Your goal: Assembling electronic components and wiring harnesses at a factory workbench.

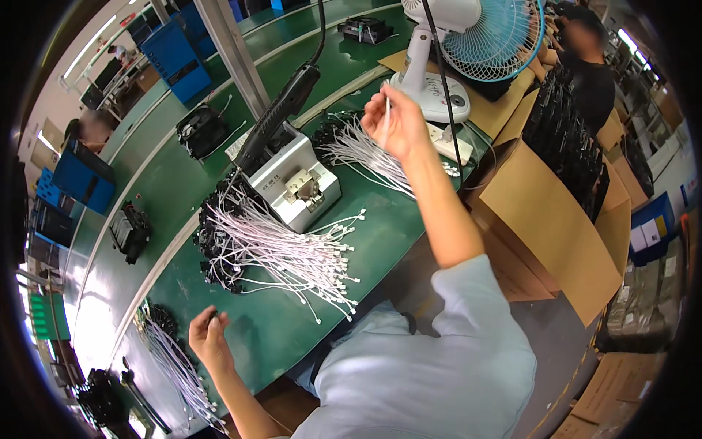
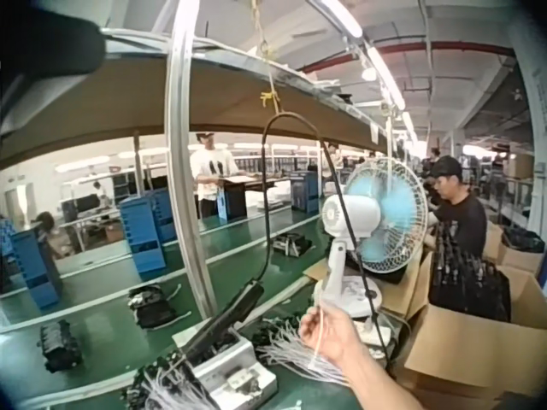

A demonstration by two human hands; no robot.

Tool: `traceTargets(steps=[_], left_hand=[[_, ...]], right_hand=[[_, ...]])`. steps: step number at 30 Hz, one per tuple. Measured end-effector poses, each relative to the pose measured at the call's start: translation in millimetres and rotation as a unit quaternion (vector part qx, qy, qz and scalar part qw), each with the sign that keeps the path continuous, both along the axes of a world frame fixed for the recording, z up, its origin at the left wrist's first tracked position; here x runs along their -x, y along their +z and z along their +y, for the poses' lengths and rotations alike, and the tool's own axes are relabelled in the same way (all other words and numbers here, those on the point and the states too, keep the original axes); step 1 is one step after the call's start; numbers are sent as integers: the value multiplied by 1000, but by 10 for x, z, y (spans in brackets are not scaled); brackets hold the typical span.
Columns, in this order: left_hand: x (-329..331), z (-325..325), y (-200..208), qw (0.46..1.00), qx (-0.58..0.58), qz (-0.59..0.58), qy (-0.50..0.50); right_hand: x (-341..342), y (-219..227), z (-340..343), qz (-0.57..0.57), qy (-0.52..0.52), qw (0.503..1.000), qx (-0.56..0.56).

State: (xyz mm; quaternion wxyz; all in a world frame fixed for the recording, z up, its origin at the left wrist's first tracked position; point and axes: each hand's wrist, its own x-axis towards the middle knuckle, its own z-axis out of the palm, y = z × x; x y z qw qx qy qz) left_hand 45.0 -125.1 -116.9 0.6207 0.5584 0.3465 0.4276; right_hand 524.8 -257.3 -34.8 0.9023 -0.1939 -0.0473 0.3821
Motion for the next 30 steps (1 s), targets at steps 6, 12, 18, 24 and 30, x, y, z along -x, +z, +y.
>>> traceTargets(steps=[6,12,18,24,30], left_hand=[[-1146,-468,386,985,-167,-17,37],[-1077,-567,250,959,-275,24,69],[-413,-672,229,968,-189,114,119],[412,-884,139,950,-113,187,222],[954,-1163,-91,917,-30,248,312]], right_hand=[[1487,-495,140,-283,146,945,79],[2519,-538,145,-320,258,898,157],[2819,-752,103,-301,215,928,38],[2605,-685,283,-156,343,926,-17],[2732,-680,493,-418,322,825,202]])
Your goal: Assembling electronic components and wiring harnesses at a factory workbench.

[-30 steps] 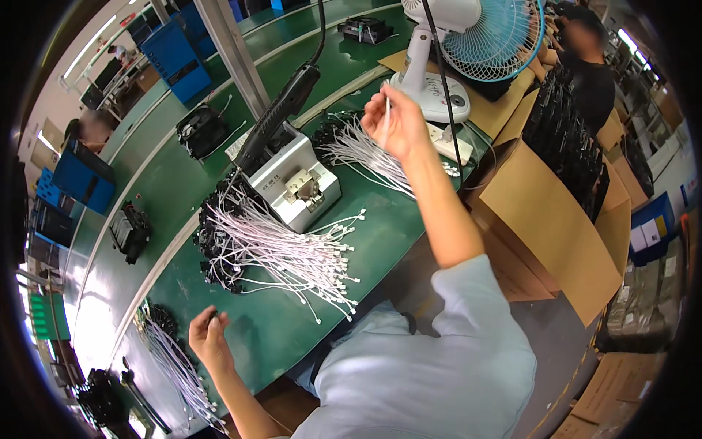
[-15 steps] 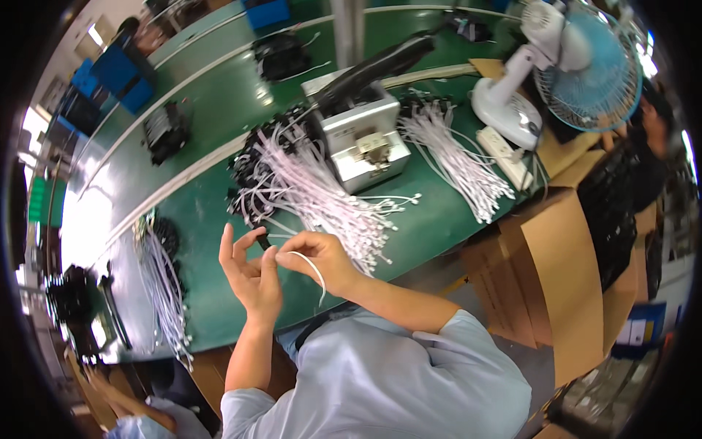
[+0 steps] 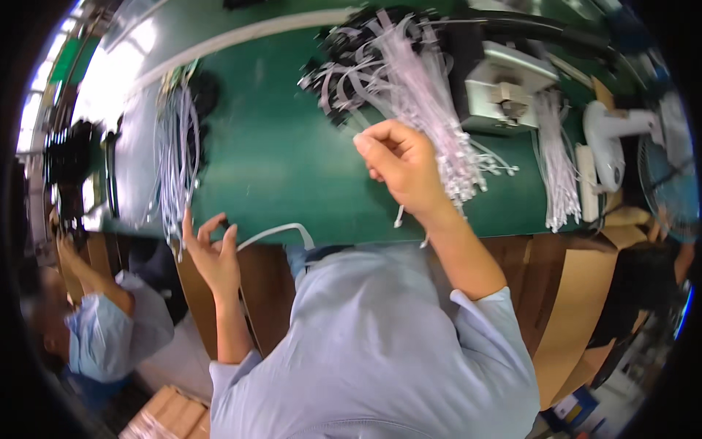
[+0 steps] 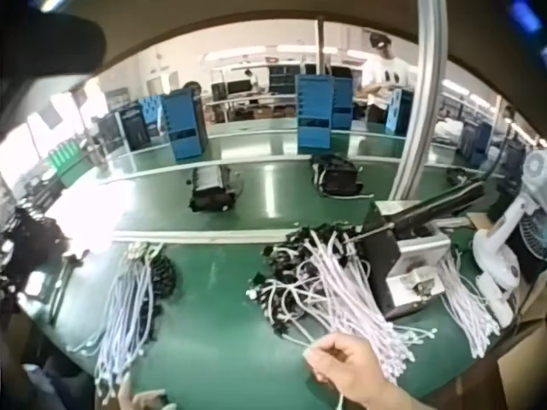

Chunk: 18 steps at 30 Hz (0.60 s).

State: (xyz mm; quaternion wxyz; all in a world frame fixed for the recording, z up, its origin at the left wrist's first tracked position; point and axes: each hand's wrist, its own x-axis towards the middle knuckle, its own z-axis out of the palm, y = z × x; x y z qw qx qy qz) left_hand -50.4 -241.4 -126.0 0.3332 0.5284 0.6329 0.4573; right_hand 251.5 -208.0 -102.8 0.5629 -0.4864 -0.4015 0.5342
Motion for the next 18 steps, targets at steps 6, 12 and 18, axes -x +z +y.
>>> traceTargets(steps=[6,12,18], left_hand=[[63,1,-91,1000,9,4,28],[62,29,-141,999,5,-32,35],[99,39,-182,1000,-12,9,20]], right_hand=[[176,70,-30,-365,185,912,-15],[201,-88,-216,-488,202,841,-115],[150,-324,-128,-549,170,781,-244]])
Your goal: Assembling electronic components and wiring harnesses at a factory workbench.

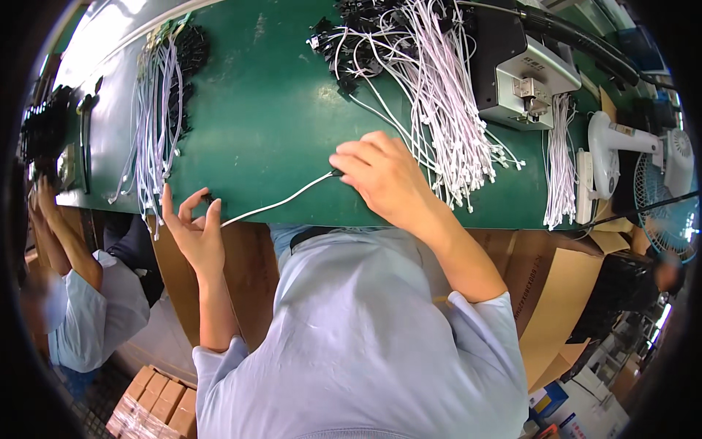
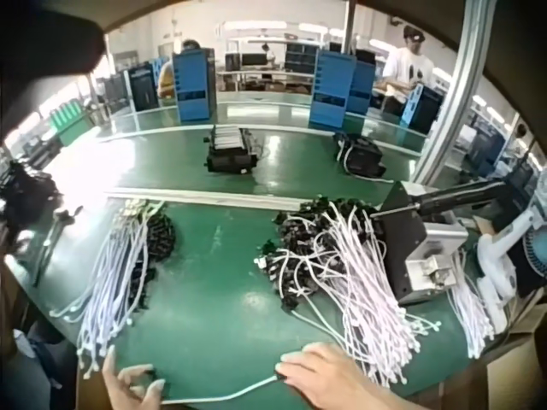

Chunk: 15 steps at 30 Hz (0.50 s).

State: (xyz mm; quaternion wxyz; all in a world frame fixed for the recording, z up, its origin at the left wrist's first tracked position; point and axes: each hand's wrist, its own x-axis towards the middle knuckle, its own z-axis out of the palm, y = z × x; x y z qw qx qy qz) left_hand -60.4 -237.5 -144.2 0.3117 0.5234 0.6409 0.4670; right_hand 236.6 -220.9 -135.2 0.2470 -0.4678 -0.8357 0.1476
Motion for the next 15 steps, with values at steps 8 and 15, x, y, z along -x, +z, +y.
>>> traceTargets(steps=[8,15], left_hand=[[-380,371,307,945,-107,24,-308],[-940,820,25,849,-112,70,-511]], right_hand=[[-4,-56,15,-2,14,998,-69],[-67,-52,-243,-41,-31,998,-23]])
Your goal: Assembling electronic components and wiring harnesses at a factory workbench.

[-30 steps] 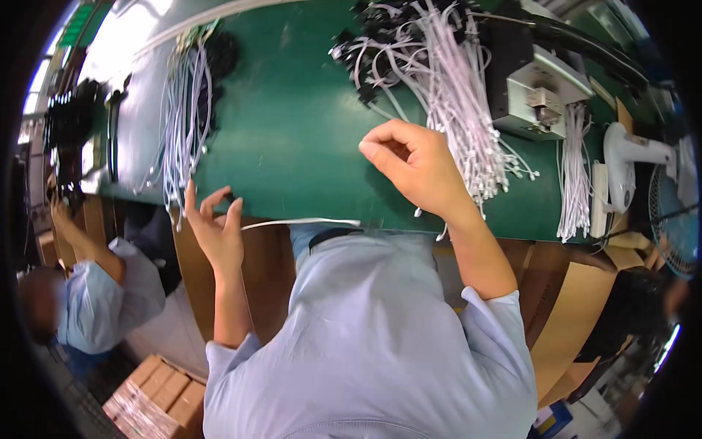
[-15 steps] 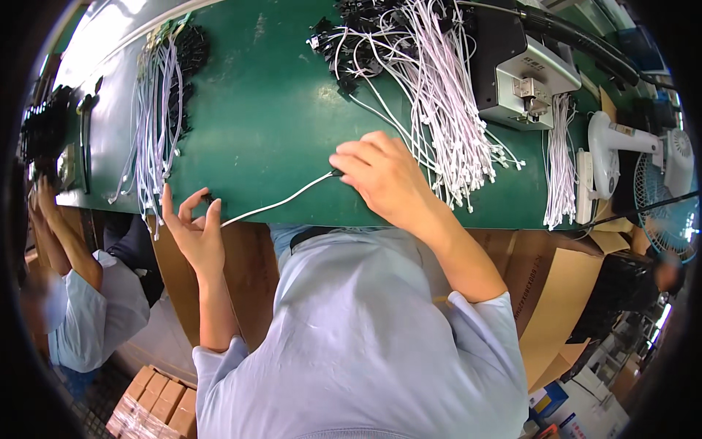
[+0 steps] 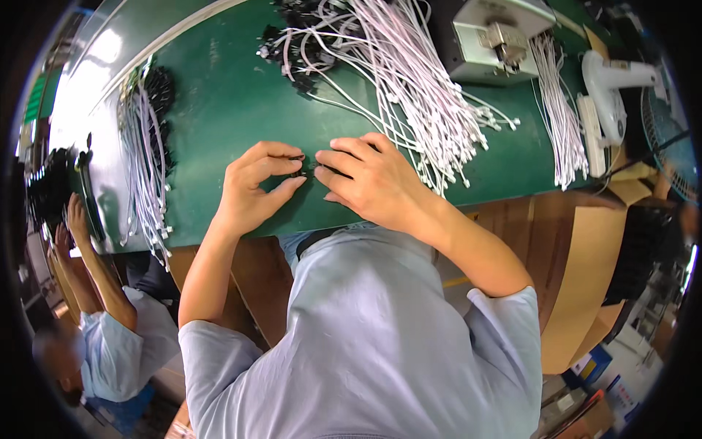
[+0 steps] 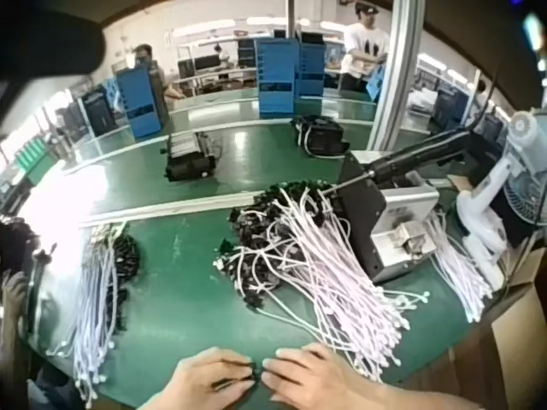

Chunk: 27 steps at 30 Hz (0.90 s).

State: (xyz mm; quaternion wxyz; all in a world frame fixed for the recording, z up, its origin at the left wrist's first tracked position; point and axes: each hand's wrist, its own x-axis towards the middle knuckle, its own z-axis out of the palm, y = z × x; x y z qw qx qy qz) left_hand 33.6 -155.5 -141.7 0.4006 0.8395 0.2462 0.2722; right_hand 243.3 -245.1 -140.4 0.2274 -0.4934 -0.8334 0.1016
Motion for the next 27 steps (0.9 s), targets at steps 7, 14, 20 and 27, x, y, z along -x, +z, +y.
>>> traceTargets(steps=[7,14,20,27], left_hand=[[-33,-84,-179,996,88,-14,7],[-50,-134,-228,999,35,-17,22],[-52,-132,-214,999,29,5,30],[-188,-81,123,994,-39,104,-7]], right_hand=[[-53,-90,-131,-6,-14,1000,27],[-69,-113,-151,-17,-18,1000,16],[-81,-102,-149,-5,-18,999,29],[-61,-116,-167,1,-21,999,39]])
